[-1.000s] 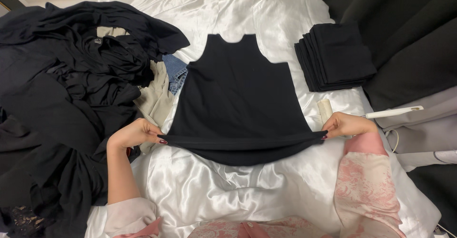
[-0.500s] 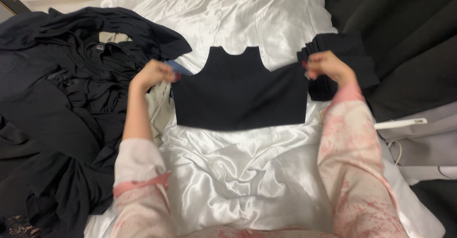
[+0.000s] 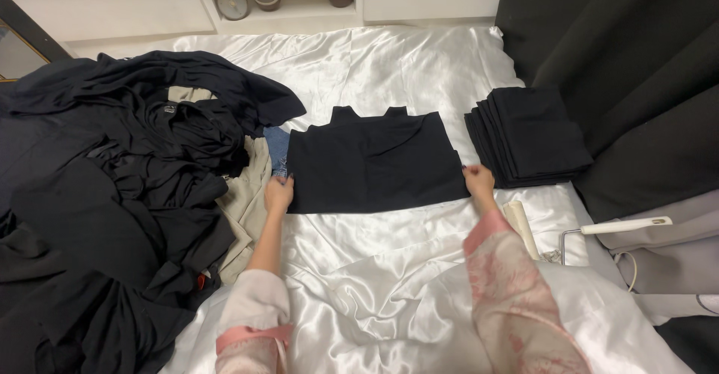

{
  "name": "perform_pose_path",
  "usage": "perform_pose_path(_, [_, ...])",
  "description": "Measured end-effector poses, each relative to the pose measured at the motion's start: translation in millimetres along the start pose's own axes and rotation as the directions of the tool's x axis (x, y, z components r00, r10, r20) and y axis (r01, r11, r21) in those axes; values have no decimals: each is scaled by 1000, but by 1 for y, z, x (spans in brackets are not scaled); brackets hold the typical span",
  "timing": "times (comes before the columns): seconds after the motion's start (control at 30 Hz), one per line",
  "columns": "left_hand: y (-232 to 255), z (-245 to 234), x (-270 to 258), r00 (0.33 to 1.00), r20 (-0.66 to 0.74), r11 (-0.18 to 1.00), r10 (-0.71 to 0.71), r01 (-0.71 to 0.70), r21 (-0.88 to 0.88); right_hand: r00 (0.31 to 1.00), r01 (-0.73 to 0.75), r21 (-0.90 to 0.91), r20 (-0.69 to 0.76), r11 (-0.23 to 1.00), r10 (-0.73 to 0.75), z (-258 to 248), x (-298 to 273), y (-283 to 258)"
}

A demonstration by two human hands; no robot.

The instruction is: The person folds black tank tops by hand. They lay each item flat on a bed, fold the sides inward, and place them onto a stack, briefly using a lint roller on their sleeve at one point.

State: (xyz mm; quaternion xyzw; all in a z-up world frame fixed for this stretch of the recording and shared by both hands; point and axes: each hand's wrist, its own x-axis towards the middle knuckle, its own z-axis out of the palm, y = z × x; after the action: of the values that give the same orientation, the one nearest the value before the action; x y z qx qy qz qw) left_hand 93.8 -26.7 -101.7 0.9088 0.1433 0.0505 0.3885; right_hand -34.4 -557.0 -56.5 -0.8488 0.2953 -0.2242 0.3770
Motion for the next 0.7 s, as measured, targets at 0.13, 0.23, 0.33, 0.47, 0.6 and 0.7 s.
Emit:
perform_pose_path(0.13, [-15,16,-22,997,-74,1000,-20,20,1,989,-148,77,1,986,149,-7,-23,18])
perform_pose_path(0.23, [-22,15,-37,997,-69,999,-44,43,-26,984,-141,172,130,975,120,-19,-29,16])
perform_pose_path(0.33, [-11,0,-45,998,-65,1000,9,-9,0,941,15,-159,336,987,40,-24,-30,9])
perform_pose_path(0.47, [24,-34,-54,878,-281,913,387,-407,-18,966,202,77,146,976,-212,-23,-23,2])
perform_pose_path(0.6, [77,-67,-31,812,-362,748,458,-573,-336,945,256,396,90,882,-314,-44,4,-27])
perform_pose_path(0.7, [116,-98,-14,810,-392,722,436,-575,-384,934,266,658,3,704,-356,-79,17,-70])
